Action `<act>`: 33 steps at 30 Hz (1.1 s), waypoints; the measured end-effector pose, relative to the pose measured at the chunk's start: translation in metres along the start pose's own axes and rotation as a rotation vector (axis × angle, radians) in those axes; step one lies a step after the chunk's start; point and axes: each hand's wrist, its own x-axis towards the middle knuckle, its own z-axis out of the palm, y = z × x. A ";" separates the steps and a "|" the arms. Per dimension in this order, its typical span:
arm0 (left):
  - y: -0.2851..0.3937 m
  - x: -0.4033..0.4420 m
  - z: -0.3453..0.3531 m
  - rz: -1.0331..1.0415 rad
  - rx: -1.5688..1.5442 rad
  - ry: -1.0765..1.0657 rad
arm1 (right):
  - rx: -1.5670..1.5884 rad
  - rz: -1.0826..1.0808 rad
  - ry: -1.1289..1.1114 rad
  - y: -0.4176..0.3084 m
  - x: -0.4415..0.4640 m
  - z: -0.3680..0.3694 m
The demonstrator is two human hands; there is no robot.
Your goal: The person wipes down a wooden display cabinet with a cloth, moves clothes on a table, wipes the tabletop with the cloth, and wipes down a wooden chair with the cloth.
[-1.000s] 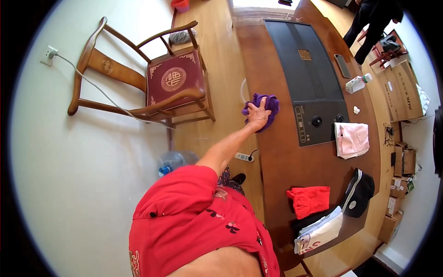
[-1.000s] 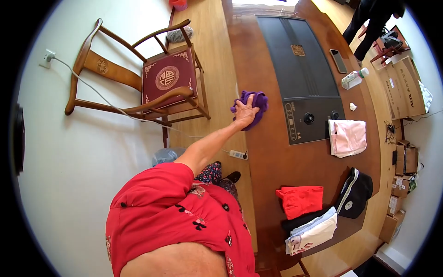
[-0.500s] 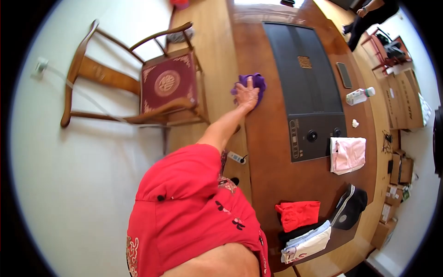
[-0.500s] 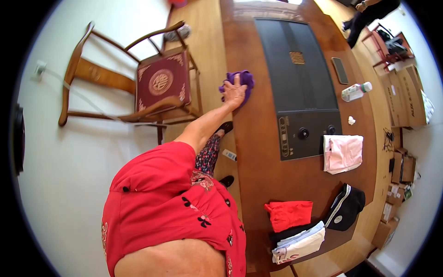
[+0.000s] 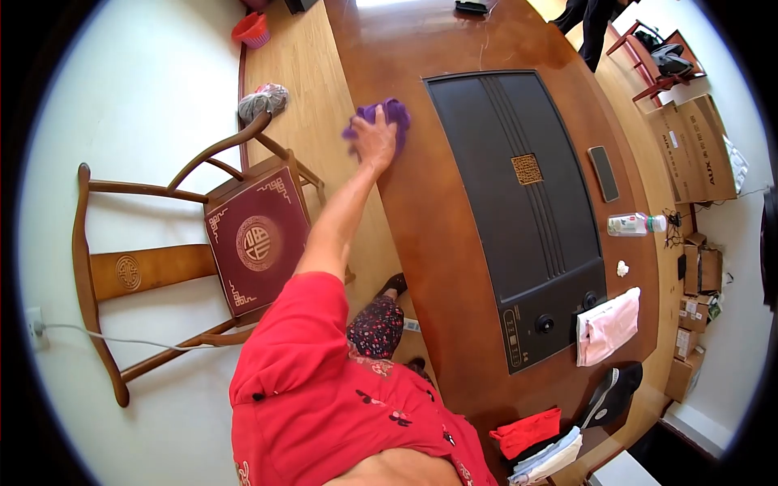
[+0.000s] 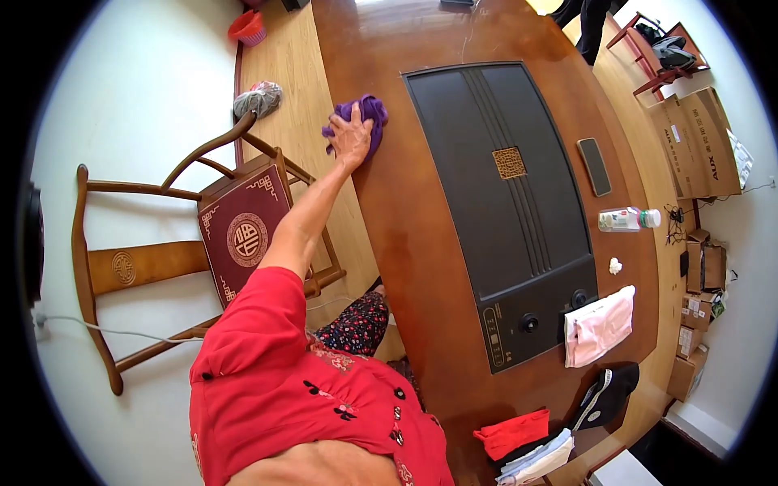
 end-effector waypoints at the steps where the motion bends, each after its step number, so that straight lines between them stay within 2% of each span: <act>1: -0.005 0.012 0.007 0.020 0.044 0.004 | -0.012 0.006 0.009 -0.010 -0.003 0.005; 2: -0.013 0.020 0.013 0.019 0.046 -0.008 | -0.022 0.005 0.010 -0.020 -0.004 0.012; 6: -0.013 0.098 0.024 0.271 0.130 0.062 | -0.018 0.030 0.029 -0.049 -0.008 0.033; 9: -0.018 0.136 0.034 0.345 0.005 0.101 | -0.047 0.041 0.023 -0.052 -0.011 0.039; 12: -0.020 0.157 0.028 0.293 -0.018 -0.034 | -0.085 0.043 -0.009 -0.045 -0.009 0.046; 14: -0.018 0.153 0.028 0.374 -0.103 -0.071 | -0.105 0.040 -0.039 -0.036 -0.001 0.053; 16: -0.009 0.124 0.013 0.627 0.038 -0.196 | -0.131 0.034 -0.089 -0.021 0.007 0.063; 19: -0.005 0.061 0.025 0.720 -0.200 -0.214 | -0.166 0.015 -0.195 0.022 0.021 0.086; 20: -0.008 0.039 0.027 0.808 -0.167 -0.170 | -0.178 0.024 -0.232 0.041 0.024 0.093; 23: 0.011 -0.050 -0.022 0.826 -0.294 -0.317 | -0.196 0.097 -0.285 0.098 0.023 0.114; 24: 0.005 -0.073 -0.006 0.888 -0.280 -0.226 | -0.160 0.091 -0.275 0.120 0.026 0.120; 26: 0.011 -0.125 -0.022 0.904 -0.243 -0.350 | 0.028 0.002 -0.125 0.177 0.034 0.126; 29: 0.025 -0.207 -0.040 0.998 -0.207 -0.374 | -0.024 -0.012 -0.176 0.177 0.002 0.113; 30: 0.032 -0.236 -0.048 1.018 -0.207 -0.434 | -0.006 -0.016 -0.173 0.197 0.011 0.111; 32: 0.043 -0.298 -0.059 1.117 -0.233 -0.519 | 0.124 0.090 -0.156 0.266 0.046 0.107; 33: 0.049 -0.327 -0.070 1.172 -0.331 -0.549 | 0.142 0.096 -0.149 0.267 0.038 0.105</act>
